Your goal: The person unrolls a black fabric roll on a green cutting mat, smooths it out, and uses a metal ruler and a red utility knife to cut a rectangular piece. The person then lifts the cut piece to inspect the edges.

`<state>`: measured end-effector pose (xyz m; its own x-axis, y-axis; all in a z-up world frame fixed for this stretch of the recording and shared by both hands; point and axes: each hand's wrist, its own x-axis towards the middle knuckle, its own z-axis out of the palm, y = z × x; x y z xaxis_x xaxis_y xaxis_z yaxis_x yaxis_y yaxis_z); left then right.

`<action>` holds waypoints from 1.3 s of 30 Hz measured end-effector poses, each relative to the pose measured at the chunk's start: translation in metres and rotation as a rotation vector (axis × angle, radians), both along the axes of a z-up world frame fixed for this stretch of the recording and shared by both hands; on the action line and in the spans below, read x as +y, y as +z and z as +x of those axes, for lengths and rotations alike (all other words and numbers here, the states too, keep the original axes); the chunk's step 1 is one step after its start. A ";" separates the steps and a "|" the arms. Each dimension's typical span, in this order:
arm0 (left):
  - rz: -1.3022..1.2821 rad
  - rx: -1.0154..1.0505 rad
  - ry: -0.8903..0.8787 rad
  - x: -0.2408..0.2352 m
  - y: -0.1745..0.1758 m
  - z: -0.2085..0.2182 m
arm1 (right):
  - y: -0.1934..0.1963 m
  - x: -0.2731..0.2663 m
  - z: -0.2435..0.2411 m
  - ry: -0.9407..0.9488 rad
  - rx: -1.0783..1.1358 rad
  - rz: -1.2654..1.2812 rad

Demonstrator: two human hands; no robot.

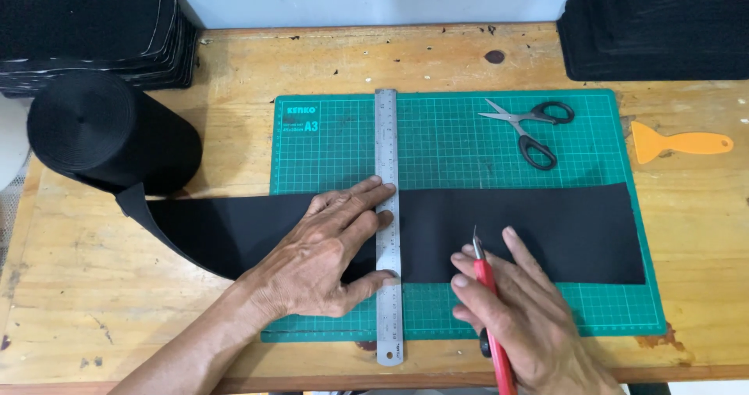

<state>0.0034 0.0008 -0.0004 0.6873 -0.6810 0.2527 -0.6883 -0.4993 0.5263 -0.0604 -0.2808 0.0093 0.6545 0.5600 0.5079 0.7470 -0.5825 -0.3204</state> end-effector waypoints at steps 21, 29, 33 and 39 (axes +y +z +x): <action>0.002 0.002 -0.010 0.002 -0.001 0.000 | -0.010 0.044 -0.031 0.132 -0.059 0.015; 0.005 -0.007 -0.010 0.002 -0.004 0.000 | -0.004 0.039 -0.025 0.225 -0.020 -0.048; 0.014 0.006 -0.010 0.003 -0.002 0.000 | 0.003 0.041 -0.030 0.199 0.043 -0.085; -0.004 -0.023 -0.022 0.001 -0.003 0.000 | -0.005 0.041 -0.029 0.188 0.022 -0.038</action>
